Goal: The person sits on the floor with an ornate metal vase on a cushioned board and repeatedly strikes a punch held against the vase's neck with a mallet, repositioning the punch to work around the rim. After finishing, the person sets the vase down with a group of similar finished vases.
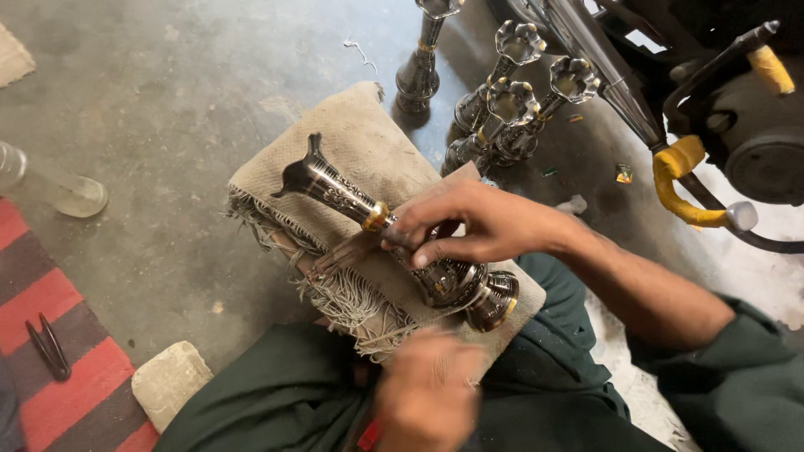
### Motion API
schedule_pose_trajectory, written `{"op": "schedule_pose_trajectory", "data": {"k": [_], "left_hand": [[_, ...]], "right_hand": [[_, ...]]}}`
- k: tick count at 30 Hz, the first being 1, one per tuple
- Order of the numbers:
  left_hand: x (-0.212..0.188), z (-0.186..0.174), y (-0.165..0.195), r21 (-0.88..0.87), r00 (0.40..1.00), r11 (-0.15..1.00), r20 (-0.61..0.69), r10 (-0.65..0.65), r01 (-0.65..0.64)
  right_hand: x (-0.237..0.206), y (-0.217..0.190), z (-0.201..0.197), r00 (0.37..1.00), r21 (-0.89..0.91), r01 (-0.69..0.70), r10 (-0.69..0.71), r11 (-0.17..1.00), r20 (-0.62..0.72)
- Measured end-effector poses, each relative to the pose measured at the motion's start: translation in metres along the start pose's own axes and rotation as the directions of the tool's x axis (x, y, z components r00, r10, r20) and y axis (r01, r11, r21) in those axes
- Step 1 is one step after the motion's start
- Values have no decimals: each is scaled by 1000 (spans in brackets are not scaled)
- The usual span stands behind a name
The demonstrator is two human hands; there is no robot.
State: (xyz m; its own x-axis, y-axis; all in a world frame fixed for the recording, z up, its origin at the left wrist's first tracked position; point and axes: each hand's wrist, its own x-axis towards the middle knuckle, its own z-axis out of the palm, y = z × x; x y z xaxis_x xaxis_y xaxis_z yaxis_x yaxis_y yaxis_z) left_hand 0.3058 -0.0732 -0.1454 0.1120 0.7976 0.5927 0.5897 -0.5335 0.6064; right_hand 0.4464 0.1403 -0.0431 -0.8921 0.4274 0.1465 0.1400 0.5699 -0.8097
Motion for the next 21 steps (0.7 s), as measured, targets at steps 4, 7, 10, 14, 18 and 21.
{"op": "schedule_pose_trajectory", "data": {"k": [4,7,10,14,18,21], "left_hand": [[-92,-13,-65,127,862,869,122,-492,478],[-155,-8,-95,65,615,690,398,-680,721],[-176,-4,-96,118,368,481,495,-787,869],[-155,-5,-81,-260,640,601,97,-762,756],[-69,-27,-69,-433,719,639,31,-694,636],[-12,-45,-60,-418,611,535,63,-789,734]], "right_hand": [[9,0,-7,991,-18,-21,23,1000,133],[12,-3,-8,990,-57,18,-10,998,138],[11,-4,-7,986,-3,-71,71,997,149],[10,-4,-5,991,-33,45,-40,998,130],[9,-6,-4,990,-47,0,6,999,138],[7,-7,-3,990,-45,-13,19,999,137]]}}
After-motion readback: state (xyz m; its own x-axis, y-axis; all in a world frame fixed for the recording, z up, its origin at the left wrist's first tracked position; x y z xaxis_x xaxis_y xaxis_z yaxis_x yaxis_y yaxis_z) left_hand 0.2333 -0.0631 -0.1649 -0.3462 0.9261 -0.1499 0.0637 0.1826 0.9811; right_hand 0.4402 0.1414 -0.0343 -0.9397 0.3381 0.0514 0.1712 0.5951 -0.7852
